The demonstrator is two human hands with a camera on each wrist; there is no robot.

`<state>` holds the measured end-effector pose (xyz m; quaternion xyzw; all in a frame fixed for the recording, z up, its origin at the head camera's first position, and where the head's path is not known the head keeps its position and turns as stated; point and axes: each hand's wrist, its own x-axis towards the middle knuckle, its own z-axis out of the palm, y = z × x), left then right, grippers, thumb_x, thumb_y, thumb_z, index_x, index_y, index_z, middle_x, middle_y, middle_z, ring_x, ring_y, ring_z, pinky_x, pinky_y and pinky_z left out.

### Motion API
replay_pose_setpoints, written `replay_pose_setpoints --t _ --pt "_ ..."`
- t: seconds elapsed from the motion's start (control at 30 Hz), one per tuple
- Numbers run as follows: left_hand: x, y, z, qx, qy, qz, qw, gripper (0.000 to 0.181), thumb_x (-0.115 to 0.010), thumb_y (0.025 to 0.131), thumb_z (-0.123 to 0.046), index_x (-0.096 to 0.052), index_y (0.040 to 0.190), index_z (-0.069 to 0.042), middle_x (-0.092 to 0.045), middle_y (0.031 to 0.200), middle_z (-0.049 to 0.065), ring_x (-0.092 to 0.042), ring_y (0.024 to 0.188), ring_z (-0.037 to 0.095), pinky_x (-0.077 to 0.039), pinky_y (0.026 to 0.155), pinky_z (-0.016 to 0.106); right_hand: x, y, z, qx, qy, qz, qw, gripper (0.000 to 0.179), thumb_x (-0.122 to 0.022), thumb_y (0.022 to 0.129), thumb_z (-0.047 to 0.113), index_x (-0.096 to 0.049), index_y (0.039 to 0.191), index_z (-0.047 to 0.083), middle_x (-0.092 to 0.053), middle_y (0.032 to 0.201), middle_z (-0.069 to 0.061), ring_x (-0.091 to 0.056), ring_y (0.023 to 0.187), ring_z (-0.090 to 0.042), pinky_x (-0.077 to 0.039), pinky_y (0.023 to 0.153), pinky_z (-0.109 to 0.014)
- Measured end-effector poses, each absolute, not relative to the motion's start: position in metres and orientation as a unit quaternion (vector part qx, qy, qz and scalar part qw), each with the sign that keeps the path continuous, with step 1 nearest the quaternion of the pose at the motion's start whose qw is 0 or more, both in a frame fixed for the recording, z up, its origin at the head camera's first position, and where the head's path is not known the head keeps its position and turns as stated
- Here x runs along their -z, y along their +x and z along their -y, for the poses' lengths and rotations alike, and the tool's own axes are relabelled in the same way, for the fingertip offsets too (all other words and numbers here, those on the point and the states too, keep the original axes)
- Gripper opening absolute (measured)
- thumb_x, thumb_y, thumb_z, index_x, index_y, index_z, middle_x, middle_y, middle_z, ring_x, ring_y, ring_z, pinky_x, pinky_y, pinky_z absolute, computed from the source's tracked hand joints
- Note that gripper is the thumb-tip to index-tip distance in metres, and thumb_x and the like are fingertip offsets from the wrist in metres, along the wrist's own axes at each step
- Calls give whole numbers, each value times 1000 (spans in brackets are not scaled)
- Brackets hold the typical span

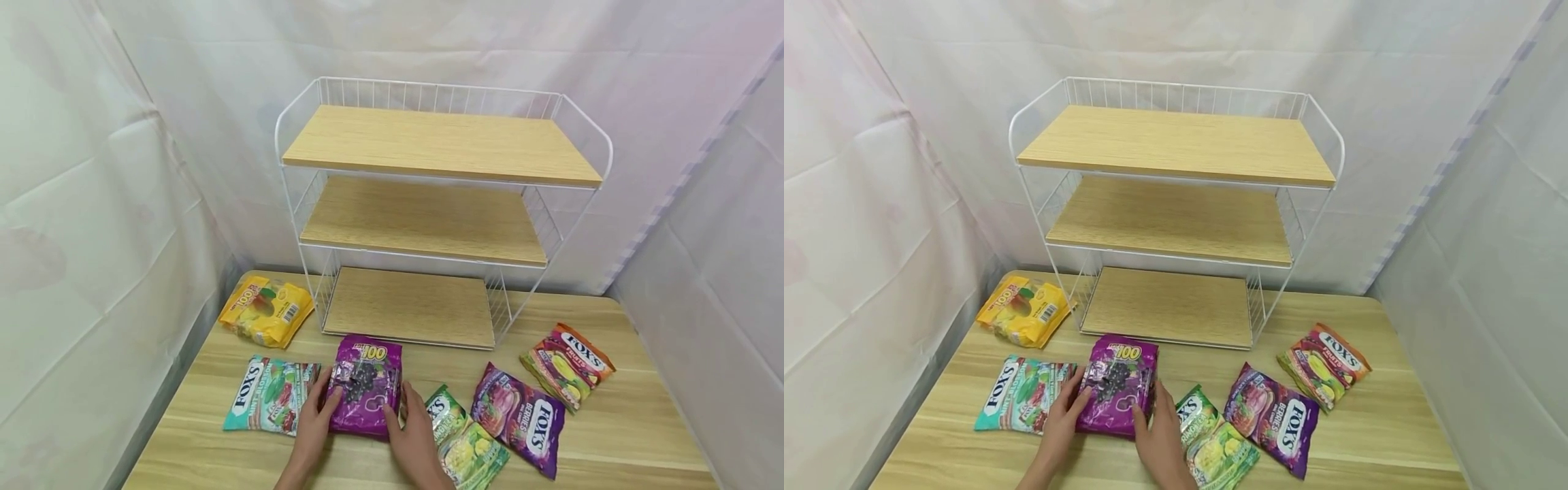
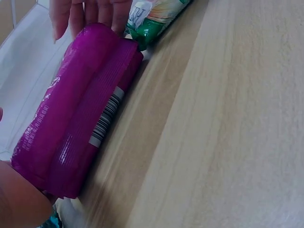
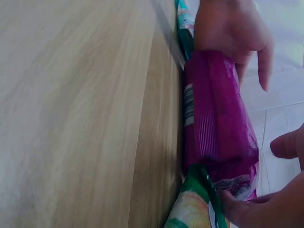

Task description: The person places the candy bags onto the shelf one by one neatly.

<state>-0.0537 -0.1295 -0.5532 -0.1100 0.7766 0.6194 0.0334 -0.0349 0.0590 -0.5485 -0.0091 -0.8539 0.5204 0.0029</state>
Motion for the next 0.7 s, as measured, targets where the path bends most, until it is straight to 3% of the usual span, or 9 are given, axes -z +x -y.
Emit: replay_pose_setpoints --t 0.3,0.53,0.7 --pt "563 -53 127 -621 -113 -776 23 64 -56 96 -36 -32 149 -9 -26 153 19 -17 141 40 -13 112 56 544 -39 -54 -584 -31 810 -48 68 -62 93 21 -29 145 -7 -35 143 -30 -46 125 -39 -43 98 -38" --pt "567 -54 125 -627 -122 -769 25 67 -56 95 -41 -32 150 -11 -28 153 15 -20 141 37 -14 113 55 547 -39 -54 -579 -17 814 -38 73 -65 91 23 -27 146 -7 -33 144 -30 -37 130 -44 -40 100 -46" --pt "568 -54 125 -629 -124 -767 27 67 -56 95 -41 -31 150 -11 -27 154 15 -19 141 36 -14 113 55 551 -39 -52 -584 -5 811 -45 77 -64 91 26 -23 148 -5 -29 147 -30 -35 132 -43 -41 100 -41"
